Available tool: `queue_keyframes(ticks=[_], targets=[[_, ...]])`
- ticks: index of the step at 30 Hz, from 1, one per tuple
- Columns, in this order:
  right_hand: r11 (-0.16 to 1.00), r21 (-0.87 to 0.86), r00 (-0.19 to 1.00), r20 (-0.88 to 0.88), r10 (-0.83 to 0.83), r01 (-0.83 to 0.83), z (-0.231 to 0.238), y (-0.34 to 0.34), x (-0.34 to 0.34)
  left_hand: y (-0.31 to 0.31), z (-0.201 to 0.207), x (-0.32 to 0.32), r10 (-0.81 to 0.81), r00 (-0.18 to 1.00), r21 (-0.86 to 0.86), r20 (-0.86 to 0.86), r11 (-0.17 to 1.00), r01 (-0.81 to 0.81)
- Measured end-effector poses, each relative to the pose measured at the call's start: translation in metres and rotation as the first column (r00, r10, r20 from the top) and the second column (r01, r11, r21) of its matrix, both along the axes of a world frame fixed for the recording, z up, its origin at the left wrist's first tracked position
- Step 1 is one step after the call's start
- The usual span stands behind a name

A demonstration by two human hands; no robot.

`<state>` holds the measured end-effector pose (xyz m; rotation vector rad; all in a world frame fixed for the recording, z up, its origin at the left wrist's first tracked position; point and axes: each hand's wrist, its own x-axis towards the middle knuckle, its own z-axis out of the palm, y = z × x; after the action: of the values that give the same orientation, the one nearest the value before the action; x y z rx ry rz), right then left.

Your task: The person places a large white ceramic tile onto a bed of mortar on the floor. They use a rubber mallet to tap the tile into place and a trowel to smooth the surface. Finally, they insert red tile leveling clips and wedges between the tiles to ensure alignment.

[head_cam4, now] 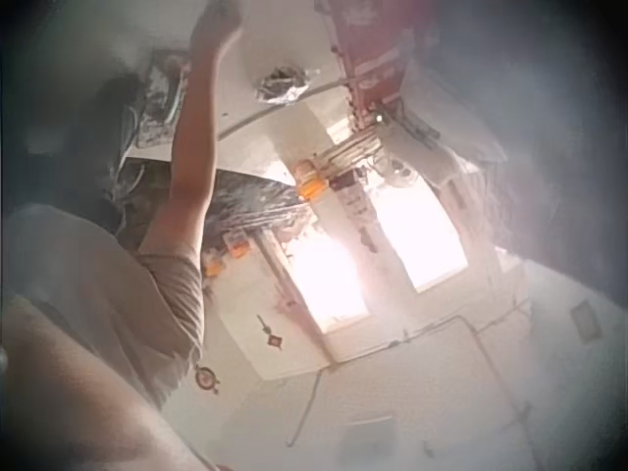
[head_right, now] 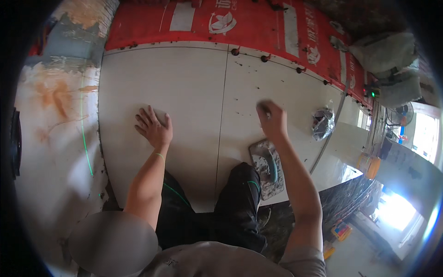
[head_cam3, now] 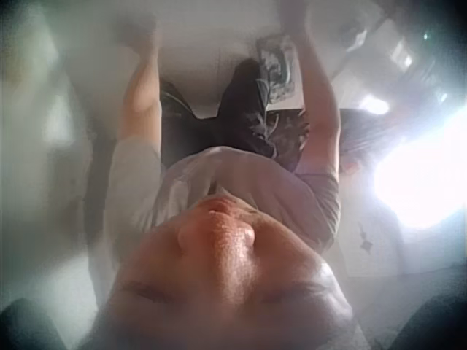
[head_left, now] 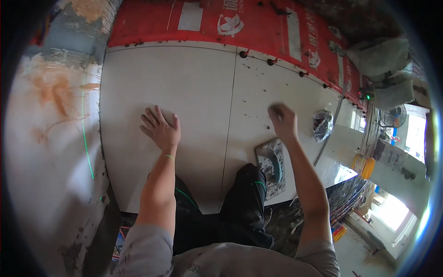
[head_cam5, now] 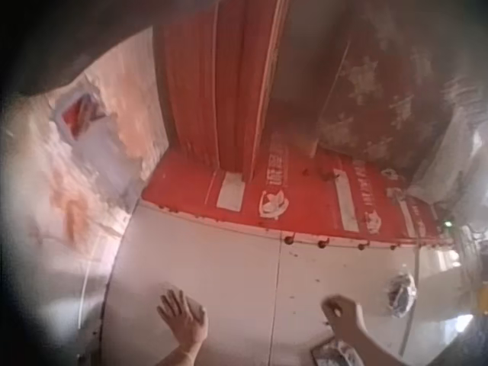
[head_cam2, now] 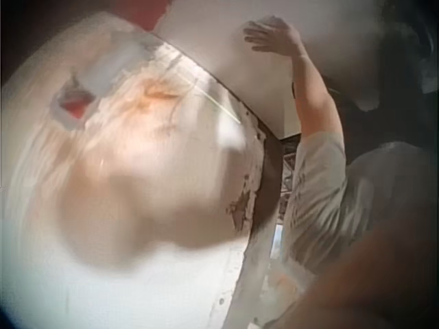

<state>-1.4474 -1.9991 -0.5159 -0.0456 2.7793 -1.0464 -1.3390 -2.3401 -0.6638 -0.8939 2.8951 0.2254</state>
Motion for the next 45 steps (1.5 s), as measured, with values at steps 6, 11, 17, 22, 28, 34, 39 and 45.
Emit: queue_keyframes(ticks=[6, 11, 17, 22, 28, 34, 39, 45], targets=[[0.956, 0.215, 0.941, -0.227, 0.25, -0.202, -0.088, -0.067, -0.157, -0.004, -0.003, -0.01, -0.004, 0.994, -0.009, -0.105, 1.0, 0.003], [0.884, 0.417, 0.952, -0.118, 0.283, -0.211, -0.112, -0.095, -0.18, -0.008, -0.007, -0.008, 0.01, 0.998, -0.032, -0.059, 0.999, -0.012], [0.817, 0.489, 0.923, -0.056, 0.38, -0.307, -0.117, -0.1, -0.178, -0.008, -0.01, -0.009, 0.013, 0.998, -0.005, -0.06, 1.0, -0.014], [0.765, 0.519, 0.883, -0.041, 0.468, -0.382, -0.13, -0.097, -0.185, -0.008, -0.01, -0.008, 0.006, 0.998, 0.029, -0.065, 1.0, -0.004], [0.47, 0.717, 0.811, 0.23, 0.538, -0.515, -0.106, -0.124, -0.191, -0.011, -0.017, -0.002, -0.013, 0.997, -0.014, -0.077, 1.0, 0.012], [0.012, 0.719, 0.563, 0.534, 0.631, -0.695, -0.108, -0.132, -0.207, -0.005, -0.018, -0.005, -0.021, 0.996, -0.02, -0.084, 1.0, 0.019], [-0.055, 0.521, 0.33, 0.615, 0.716, -0.852, -0.107, -0.133, -0.153, -0.012, -0.014, -0.002, -0.001, 0.997, -0.037, -0.074, 0.999, -0.002], [0.09, -0.049, 0.037, 0.654, 0.755, -0.995, -0.108, -0.065, 0.08, 0.004, -0.006, -0.015, -0.025, 0.995, 0.002, -0.097, 1.0, 0.025]])
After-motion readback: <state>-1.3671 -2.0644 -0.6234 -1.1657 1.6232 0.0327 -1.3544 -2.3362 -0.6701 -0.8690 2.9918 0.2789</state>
